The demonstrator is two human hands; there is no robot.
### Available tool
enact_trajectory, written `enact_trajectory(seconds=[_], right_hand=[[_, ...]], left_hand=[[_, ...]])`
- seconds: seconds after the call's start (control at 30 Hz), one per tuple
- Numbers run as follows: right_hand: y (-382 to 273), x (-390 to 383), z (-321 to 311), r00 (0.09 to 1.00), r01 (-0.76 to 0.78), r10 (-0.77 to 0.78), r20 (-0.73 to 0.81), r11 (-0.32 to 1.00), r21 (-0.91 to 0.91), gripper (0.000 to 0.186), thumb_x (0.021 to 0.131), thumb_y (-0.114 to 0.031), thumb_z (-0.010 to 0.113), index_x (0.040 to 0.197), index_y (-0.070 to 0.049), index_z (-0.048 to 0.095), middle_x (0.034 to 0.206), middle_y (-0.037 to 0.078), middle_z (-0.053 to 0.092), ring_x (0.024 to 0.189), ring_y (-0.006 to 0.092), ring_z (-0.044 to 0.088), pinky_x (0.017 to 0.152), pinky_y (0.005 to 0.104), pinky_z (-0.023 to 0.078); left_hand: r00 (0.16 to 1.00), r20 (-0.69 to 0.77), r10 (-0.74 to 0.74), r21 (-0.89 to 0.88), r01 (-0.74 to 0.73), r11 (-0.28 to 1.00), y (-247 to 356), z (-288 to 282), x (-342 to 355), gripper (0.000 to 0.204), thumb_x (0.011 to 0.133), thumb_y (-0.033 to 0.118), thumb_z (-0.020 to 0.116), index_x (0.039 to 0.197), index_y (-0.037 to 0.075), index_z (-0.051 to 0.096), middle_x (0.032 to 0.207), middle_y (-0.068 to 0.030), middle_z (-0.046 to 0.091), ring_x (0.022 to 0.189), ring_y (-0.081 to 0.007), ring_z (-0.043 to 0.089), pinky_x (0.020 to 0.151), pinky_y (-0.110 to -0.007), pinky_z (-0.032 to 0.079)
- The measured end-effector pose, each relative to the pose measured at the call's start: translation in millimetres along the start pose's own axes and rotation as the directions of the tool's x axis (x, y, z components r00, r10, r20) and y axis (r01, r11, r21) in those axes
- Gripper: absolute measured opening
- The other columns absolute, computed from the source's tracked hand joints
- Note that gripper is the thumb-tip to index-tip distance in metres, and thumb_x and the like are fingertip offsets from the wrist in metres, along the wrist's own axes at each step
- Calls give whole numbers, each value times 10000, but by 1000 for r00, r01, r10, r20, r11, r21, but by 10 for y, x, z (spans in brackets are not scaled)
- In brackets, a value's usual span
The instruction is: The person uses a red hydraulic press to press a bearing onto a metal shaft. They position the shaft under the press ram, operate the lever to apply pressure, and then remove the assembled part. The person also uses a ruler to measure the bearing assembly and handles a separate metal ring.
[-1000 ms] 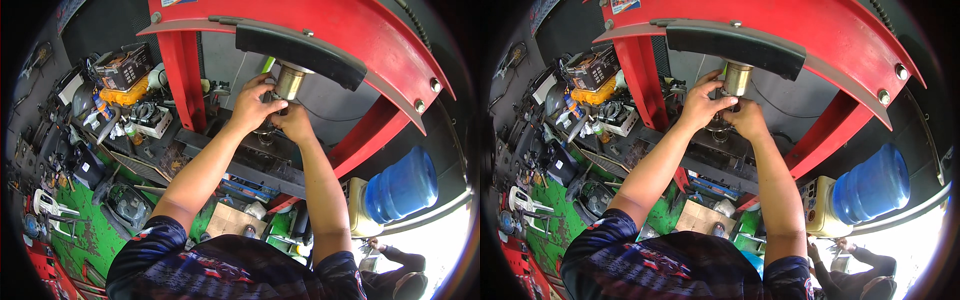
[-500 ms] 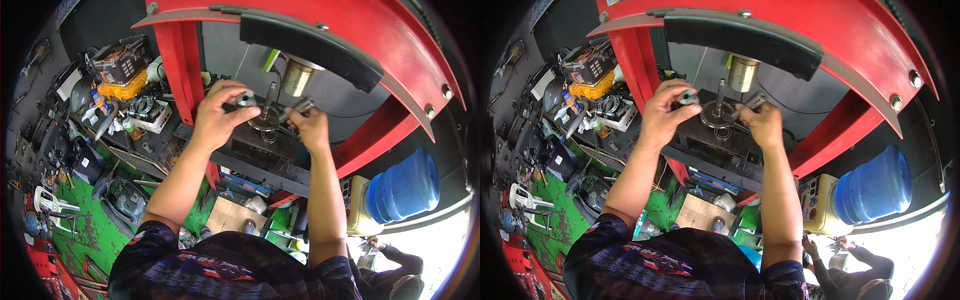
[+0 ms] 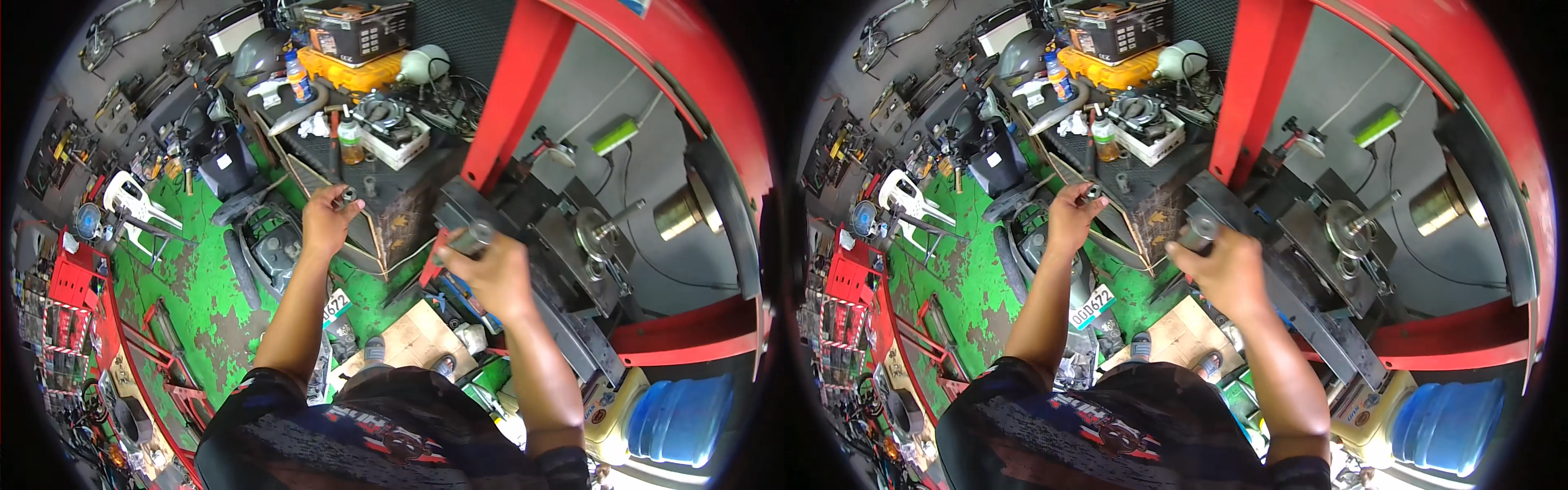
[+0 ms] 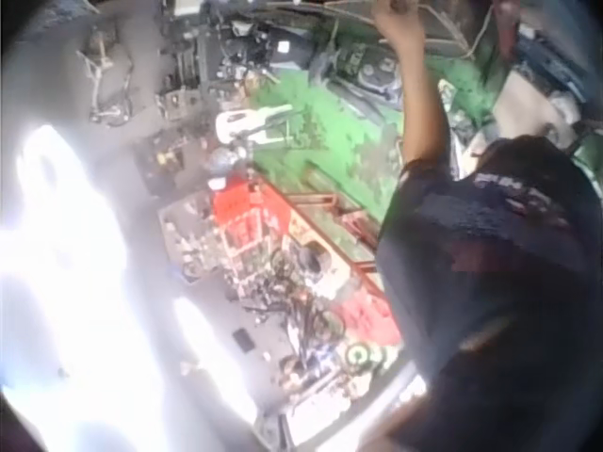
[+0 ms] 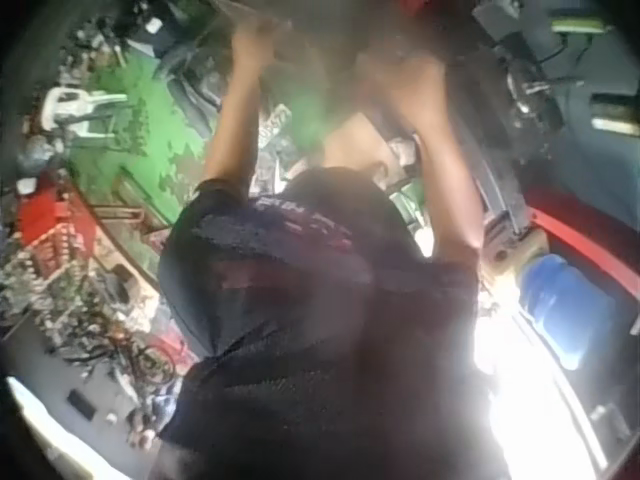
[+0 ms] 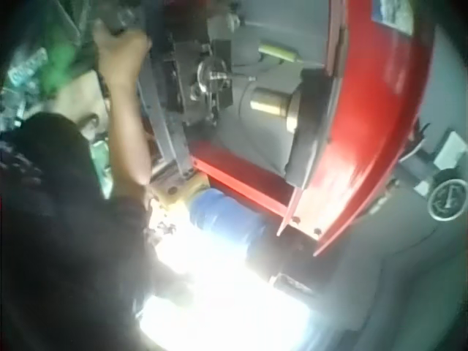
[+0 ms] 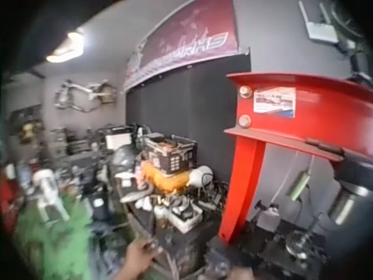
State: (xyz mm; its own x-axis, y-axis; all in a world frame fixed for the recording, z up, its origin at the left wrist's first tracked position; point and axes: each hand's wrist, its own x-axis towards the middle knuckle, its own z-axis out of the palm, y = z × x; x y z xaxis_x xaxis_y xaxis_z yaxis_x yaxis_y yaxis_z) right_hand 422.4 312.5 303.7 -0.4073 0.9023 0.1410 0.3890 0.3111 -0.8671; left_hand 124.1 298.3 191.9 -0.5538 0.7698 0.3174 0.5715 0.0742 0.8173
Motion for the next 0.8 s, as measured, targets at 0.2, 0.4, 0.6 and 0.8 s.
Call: enact_trajectory(seconds=[0.2,0.4,0.6,0.8], right_hand=[[583,1162,1276,997,-75,76,-17,996,57,306,811,-279,807,900,1,719,814,202,735,784,351,741,752,441,574],[1147,2045,1974,977,-27,6,-212,995,-95,355,799,-319,808,894,11,718,849,241,726,823,435,710,779,496,565],[1374,2176,2174,976,-96,84,-199,994,-51,384,798,-347,811,916,10,732,867,237,733,858,413,716,812,475,558],[1407,2200,2136,920,-118,177,-349,976,186,412,810,-388,794,962,-8,746,950,208,733,928,388,707,851,452,548]], left_hand=[[997,77,-27,13,26,1000,-868,469,731,375,760,110,876,1086,-11,736,890,-94,685,767,-168,627,724,-320,517],[995,73,63,206,-77,975,-1417,860,1114,466,721,38,852,1165,-14,721,984,-182,726,860,-302,706,795,-377,555],[990,-21,142,182,-136,974,-1195,738,1070,400,791,-8,763,1188,8,714,1105,-205,707,890,-334,704,820,-399,560],[994,-62,90,-2,-90,996,-782,227,800,362,860,-12,716,1221,11,691,1081,-138,699,795,-216,656,761,-331,543]])
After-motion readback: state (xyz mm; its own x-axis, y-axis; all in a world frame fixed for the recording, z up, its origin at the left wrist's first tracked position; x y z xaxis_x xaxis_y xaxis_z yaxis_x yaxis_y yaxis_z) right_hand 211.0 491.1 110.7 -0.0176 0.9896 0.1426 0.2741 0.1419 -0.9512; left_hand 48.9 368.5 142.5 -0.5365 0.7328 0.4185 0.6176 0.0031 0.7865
